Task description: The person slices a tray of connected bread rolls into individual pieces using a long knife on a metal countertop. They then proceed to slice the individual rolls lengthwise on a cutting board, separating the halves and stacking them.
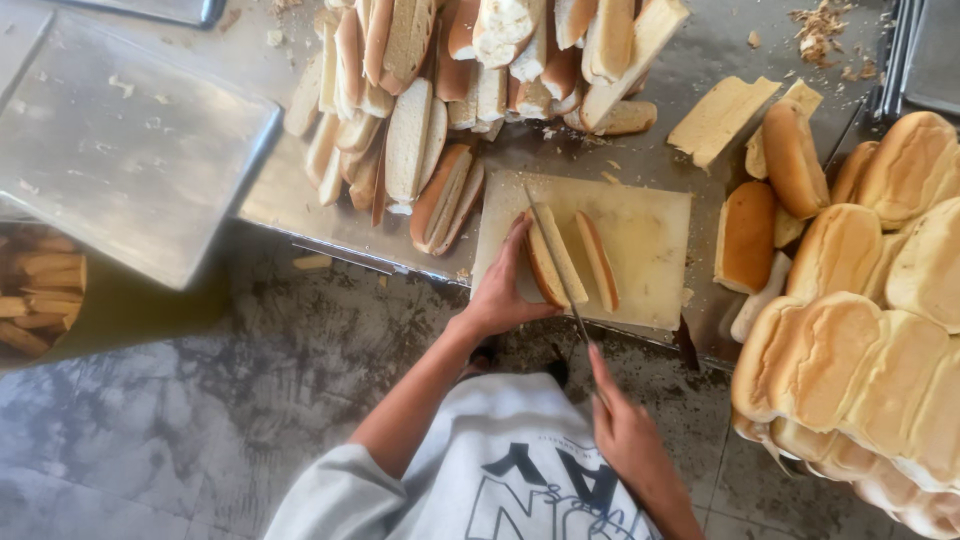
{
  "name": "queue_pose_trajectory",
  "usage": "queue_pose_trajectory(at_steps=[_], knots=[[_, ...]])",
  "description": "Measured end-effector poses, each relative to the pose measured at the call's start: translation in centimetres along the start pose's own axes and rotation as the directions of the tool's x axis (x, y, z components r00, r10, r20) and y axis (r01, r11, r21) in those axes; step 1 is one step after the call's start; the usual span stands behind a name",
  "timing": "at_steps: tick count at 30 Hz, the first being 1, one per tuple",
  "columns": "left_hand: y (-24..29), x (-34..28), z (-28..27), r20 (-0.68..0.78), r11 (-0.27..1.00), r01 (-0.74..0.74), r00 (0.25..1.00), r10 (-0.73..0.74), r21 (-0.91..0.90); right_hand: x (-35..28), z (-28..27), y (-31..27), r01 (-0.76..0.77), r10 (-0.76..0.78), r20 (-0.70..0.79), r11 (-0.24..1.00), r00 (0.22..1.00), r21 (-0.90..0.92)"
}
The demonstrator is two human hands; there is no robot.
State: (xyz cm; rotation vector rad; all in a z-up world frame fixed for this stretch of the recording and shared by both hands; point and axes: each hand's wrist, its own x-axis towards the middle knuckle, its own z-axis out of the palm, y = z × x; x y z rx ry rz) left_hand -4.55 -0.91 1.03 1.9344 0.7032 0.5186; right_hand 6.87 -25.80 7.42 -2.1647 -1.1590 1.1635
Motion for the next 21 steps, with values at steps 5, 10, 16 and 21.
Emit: queue_pose_trajectory(at_steps=[5, 10, 16, 21], knots=[[-1.0, 0.2, -0.3, 0.006, 0.999, -0.022, 1.000, 0.023, -0.030, 7.5, 0.0, -4.5, -0.041, 0.036, -0.060, 0.997, 0.998, -0.072], [-0.8, 1.7, -1.2, 0.039, 0.995, -0.063, 0.997, 0.061, 0.075, 0.3, 1.0, -0.3, -0.077, 0.072, -0.045, 0.990, 0.996, -0.121], [-1.9, 3.4, -0.7, 0.335, 0.795, -0.368, 0.916, 0.221, 0.482, 4.2, 1.2, 0.4, -0.209, 0.221, 0.035, 0.955, 0.975, -0.210], [-1.0, 3.8, -1.7, 0.407, 0.773, -0.316, 0.910, 0.083, 0.550, 5.2, 2.1, 2.0, -0.039, 0.037, -0.017, 0.987, 0.999, -0.156]])
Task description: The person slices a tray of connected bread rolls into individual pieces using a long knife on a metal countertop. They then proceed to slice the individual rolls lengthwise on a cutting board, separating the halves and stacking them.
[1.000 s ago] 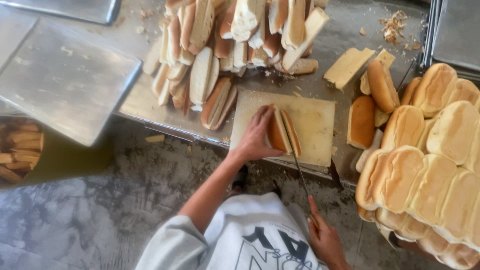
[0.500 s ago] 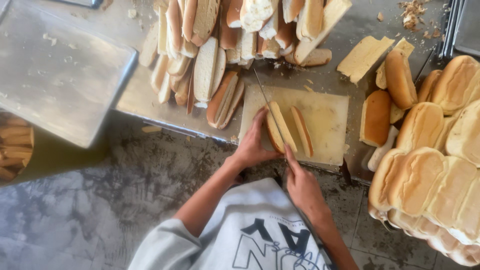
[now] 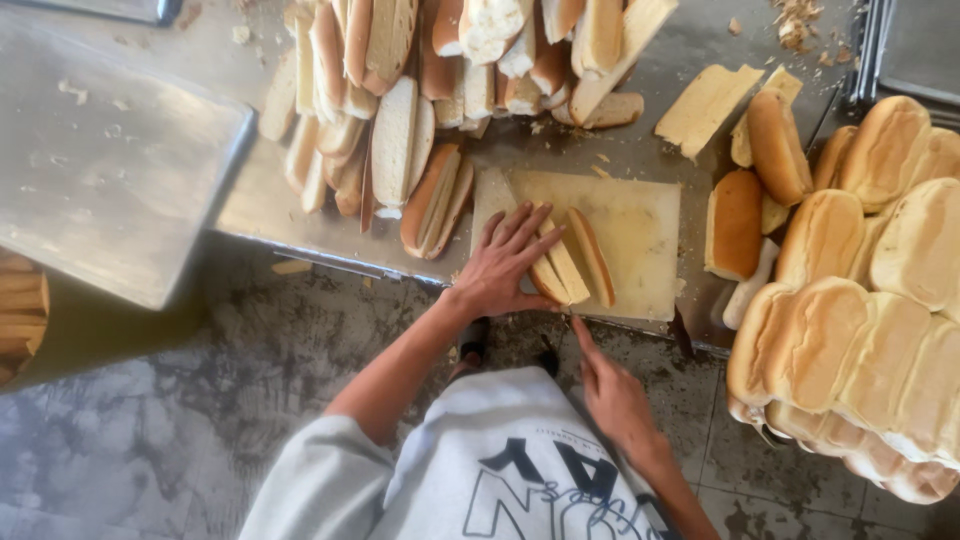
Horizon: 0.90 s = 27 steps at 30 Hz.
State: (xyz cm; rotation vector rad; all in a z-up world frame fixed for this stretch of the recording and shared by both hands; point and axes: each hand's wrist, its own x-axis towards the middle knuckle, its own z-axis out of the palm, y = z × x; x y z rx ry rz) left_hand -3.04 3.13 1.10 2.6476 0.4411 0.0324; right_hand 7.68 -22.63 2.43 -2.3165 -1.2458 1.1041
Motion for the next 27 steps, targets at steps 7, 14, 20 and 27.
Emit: queue_pose_trajectory(at_steps=[7, 14, 20, 27], knots=[[-1.2, 0.9, -0.9, -0.041, 0.907, -0.197, 0.973, 0.228, 0.371, -14.9, 2.8, 13.8, 0.145, -0.127, -0.234, 0.988, 0.964, 0.058], [7.1, 6.6, -2.6, 0.290, 0.954, -0.288, 0.923, 0.255, 0.078, -11.3, 5.6, 20.3, 0.173, -0.050, -0.621, 0.975, 0.782, 0.139], [1.1, 2.6, -10.5, -0.467, 0.991, -0.026, 0.883, -0.038, -0.129, -7.6, 0.4, 14.6, 0.122, 0.246, -0.631, 0.868, 0.736, 0.481], [-12.1, 6.6, -17.3, -0.575, 0.882, 0.471, 0.724, -0.380, 0.010, -5.8, -1.1, 7.6, 0.430, 0.176, -0.677, 0.653, 0.715, 0.624]])
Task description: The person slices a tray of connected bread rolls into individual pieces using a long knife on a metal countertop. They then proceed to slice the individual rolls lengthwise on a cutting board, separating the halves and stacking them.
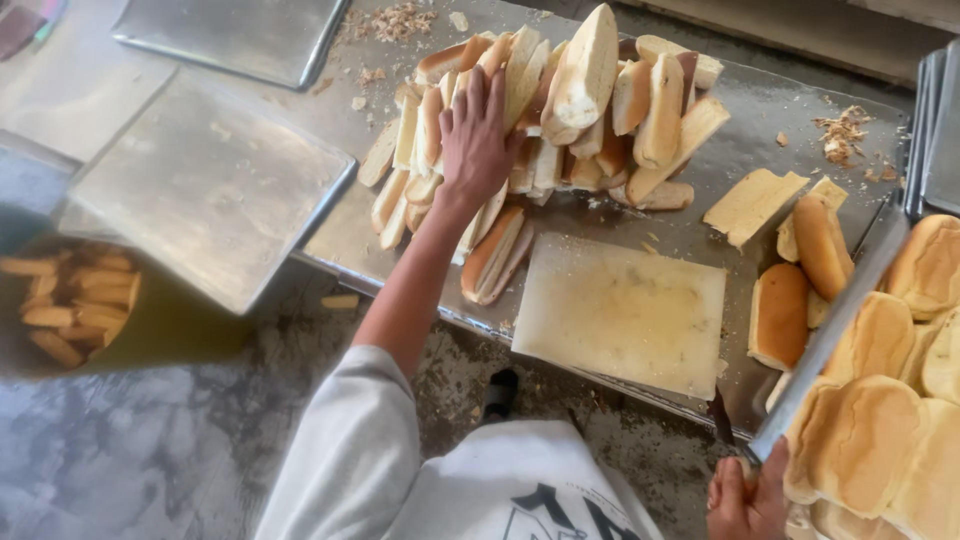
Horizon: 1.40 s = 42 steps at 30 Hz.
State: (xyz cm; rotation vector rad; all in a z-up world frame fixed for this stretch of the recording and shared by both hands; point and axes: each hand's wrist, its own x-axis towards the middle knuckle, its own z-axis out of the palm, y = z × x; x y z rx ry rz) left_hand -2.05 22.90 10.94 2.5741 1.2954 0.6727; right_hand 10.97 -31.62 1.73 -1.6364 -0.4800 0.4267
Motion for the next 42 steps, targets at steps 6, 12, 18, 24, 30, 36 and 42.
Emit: queue_pose_trajectory(at_steps=[6, 12, 18, 24, 30, 36, 42], knots=[[0.9, -1.7, 2.4, -0.140, 0.995, -0.093, 0.986, 0.095, 0.020, -2.2, 1.6, 0.2, -0.032, 0.031, -0.009, 0.984, 0.999, -0.176], [16.6, -10.3, 9.3, 0.359, 0.772, -0.044, 0.867, 0.345, -0.634, -4.7, 1.1, -1.2, 0.009, -0.019, -0.118, 0.996, 0.993, -0.087], [31.2, -8.9, 22.9, 0.713, 0.928, 0.055, 0.657, 0.245, -0.369, -5.2, -1.0, -3.7, 0.101, -0.121, -0.194, 0.989, 0.973, -0.109], [33.4, -10.2, 25.5, 0.611, 0.881, 0.152, 0.771, 0.179, -0.448, -6.2, -4.2, -2.5, 0.103, -0.115, -0.181, 0.992, 0.977, -0.072], [26.3, -15.1, 14.8, 0.445, 0.385, 0.336, 0.863, 0.239, -0.859, -3.3, -6.0, -3.0, 0.015, -0.003, 0.060, 0.978, 0.998, -0.207], [15.8, -18.2, 8.1, 0.452, 0.780, 0.429, 0.866, -0.213, -0.456, -0.6, -3.4, -6.2, -0.040, 0.274, 0.367, 0.845, 0.889, -0.534], [12.9, -20.1, 8.3, 0.309, 0.852, 0.105, 0.948, 0.069, -0.512, -1.1, -1.1, -8.1, -0.133, 0.520, 0.440, 0.743, 0.732, -0.656]])
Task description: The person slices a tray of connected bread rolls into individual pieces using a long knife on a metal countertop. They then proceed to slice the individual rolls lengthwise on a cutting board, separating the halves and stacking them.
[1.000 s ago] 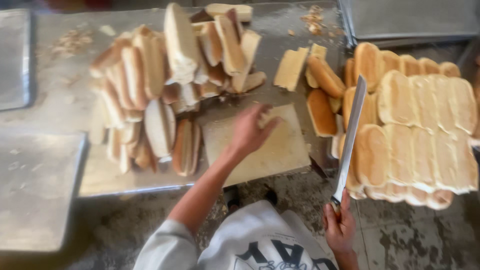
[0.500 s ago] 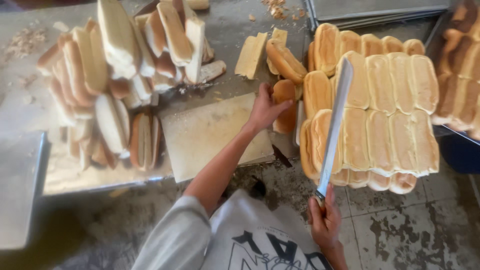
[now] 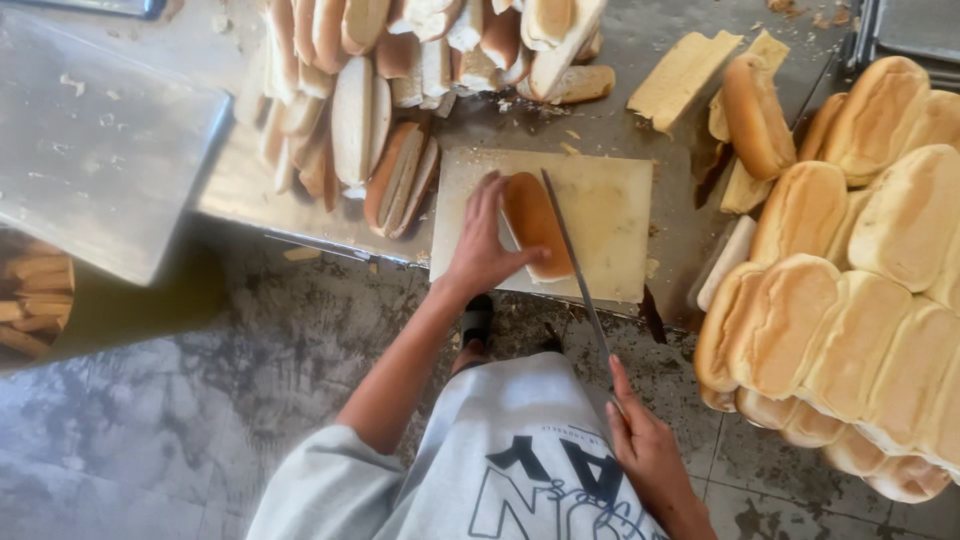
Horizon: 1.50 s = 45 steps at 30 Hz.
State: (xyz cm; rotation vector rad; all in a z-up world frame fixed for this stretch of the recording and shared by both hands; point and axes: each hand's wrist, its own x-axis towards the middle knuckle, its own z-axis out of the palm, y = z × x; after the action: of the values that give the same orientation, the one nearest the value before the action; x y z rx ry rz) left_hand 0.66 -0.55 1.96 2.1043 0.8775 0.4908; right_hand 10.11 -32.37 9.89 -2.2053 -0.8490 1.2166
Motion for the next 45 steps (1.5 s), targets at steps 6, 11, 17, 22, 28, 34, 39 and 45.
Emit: queue_pose_trajectory(at_steps=[6, 11, 17, 22, 28, 34, 39, 45], knots=[[0.1, -0.7, -0.3, 0.087, 0.992, -0.113, 0.989, 0.118, -0.058, 2.1, 0.9, -1.7, 0.016, -0.007, 0.043, 0.978, 0.999, -0.208], [-0.1, -0.6, -0.2, 0.067, 0.989, -0.124, 0.989, 0.129, -0.076, 12.4, 2.2, -6.2, 0.154, -0.172, -0.031, 0.940, 0.985, -0.305], [-0.5, -0.8, -0.1, 0.076, 0.989, -0.135, 0.987, 0.140, -0.062, 6.8, 3.4, -1.6, 0.136, -0.179, -0.093, 0.925, 0.979, -0.355], [-0.7, -0.7, -0.1, 0.064, 0.986, -0.162, 0.984, 0.165, -0.049, 7.0, 3.1, -1.9, 0.048, -0.074, -0.070, 0.944, 0.995, -0.326], [-0.6, -0.5, -0.2, 0.101, 0.991, -0.132, 0.986, 0.134, -0.022, 10.0, 3.7, -2.3, 0.129, -0.173, -0.099, 0.928, 0.980, -0.349], [-0.6, -0.6, 0.0, 0.063, 0.988, -0.155, 0.986, 0.155, 0.010, 5.8, 3.7, 2.0, 0.197, -0.243, -0.118, 0.932, 0.963, -0.306], [0.0, 0.4, -0.1, 0.099, 0.987, -0.138, 0.987, 0.130, 0.080, 10.7, 3.5, -0.9, 0.098, -0.121, -0.039, 0.925, 0.992, -0.368], [0.5, 0.1, -0.8, 0.086, 0.988, -0.139, 0.987, 0.133, 0.062, 2.7, 2.4, 2.7, 0.483, -0.603, -0.187, 0.757, 0.775, -0.441]])
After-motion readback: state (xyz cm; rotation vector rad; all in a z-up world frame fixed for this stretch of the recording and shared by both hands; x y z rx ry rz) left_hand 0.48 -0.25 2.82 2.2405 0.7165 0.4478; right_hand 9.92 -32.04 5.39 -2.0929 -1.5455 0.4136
